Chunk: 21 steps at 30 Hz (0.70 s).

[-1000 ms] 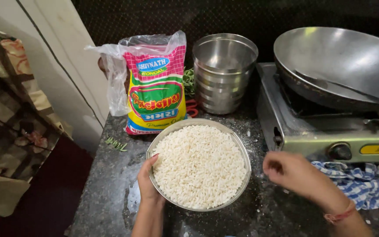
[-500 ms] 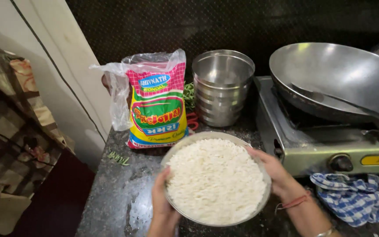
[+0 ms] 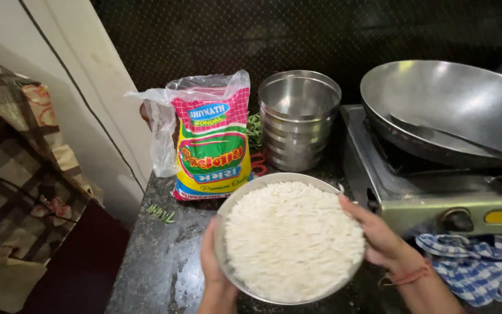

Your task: The recorder uses scissors to cut open a bag of puffed rice and pours it into a stainless steel bowl.

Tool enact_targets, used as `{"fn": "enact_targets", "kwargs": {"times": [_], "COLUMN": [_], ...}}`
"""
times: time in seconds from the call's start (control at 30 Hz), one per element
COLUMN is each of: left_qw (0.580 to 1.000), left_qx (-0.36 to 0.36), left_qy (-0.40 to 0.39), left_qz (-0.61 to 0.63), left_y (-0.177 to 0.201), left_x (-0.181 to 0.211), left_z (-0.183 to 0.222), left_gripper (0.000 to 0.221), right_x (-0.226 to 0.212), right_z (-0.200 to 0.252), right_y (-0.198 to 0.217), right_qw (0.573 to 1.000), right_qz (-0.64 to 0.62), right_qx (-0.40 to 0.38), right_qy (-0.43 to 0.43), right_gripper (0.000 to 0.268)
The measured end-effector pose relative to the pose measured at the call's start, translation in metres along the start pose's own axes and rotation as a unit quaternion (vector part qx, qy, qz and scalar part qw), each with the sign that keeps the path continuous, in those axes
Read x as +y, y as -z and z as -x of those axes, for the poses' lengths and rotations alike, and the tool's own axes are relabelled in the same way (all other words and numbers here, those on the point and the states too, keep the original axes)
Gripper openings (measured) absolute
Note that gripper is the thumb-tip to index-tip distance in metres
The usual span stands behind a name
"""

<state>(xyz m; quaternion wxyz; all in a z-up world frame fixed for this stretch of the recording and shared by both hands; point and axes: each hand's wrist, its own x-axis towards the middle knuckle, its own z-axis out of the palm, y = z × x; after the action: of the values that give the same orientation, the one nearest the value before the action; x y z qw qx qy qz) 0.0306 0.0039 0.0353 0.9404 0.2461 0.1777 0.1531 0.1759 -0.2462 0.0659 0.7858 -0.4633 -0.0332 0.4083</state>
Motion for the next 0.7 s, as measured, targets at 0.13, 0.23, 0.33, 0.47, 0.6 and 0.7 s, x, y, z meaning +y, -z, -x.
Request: {"fn": "enact_targets", "kwargs": {"times": [0.13,0.23,0.33,0.47,0.6,0.7], "left_qw": [1.0,0.999,0.996,0.997,0.997,0.999], "left_qx": [-0.013,-0.025,-0.084,-0.057,-0.073,-0.024], "left_qy": [-0.021,-0.02,0.014,-0.04,-0.017,-0.024], "left_qz": [0.0,0.017,0.027,-0.014,0.008,-0.023], "left_y": [-0.014,-0.024,-0.018,-0.016,-0.003,-0.011], "left_x": [-0.014,-0.004,0.002,-0.016,-0.007,-0.022], "left_z": [0.006,0.011,0.006,0.006,-0.004,0.0], "left_gripper": [0.063,0.062,0.067,0.062,0.06,0.055], "right_x": [0.011,0.011,0.013,0.02,0.019,0.016], "right_z": [-0.015,-0.012,-0.01,-0.015,-0.012,-0.021], "right_y": [0.037,0.027,0.028,0.05,0.044,0.058], "right_qw": [0.998,0.996,0.999,1.0,0.999,1.0], "right_qz": [-0.05,-0.074,-0.041,-0.031,0.029,0.016], "right_qx": [-0.031,-0.04,-0.004,-0.003,0.008,-0.013], "right_qy": [-0.007,0.009,0.01,-0.003,0.012,0.016], "right_gripper": [0.059,0.06,0.055,0.054,0.054,0.054]}}
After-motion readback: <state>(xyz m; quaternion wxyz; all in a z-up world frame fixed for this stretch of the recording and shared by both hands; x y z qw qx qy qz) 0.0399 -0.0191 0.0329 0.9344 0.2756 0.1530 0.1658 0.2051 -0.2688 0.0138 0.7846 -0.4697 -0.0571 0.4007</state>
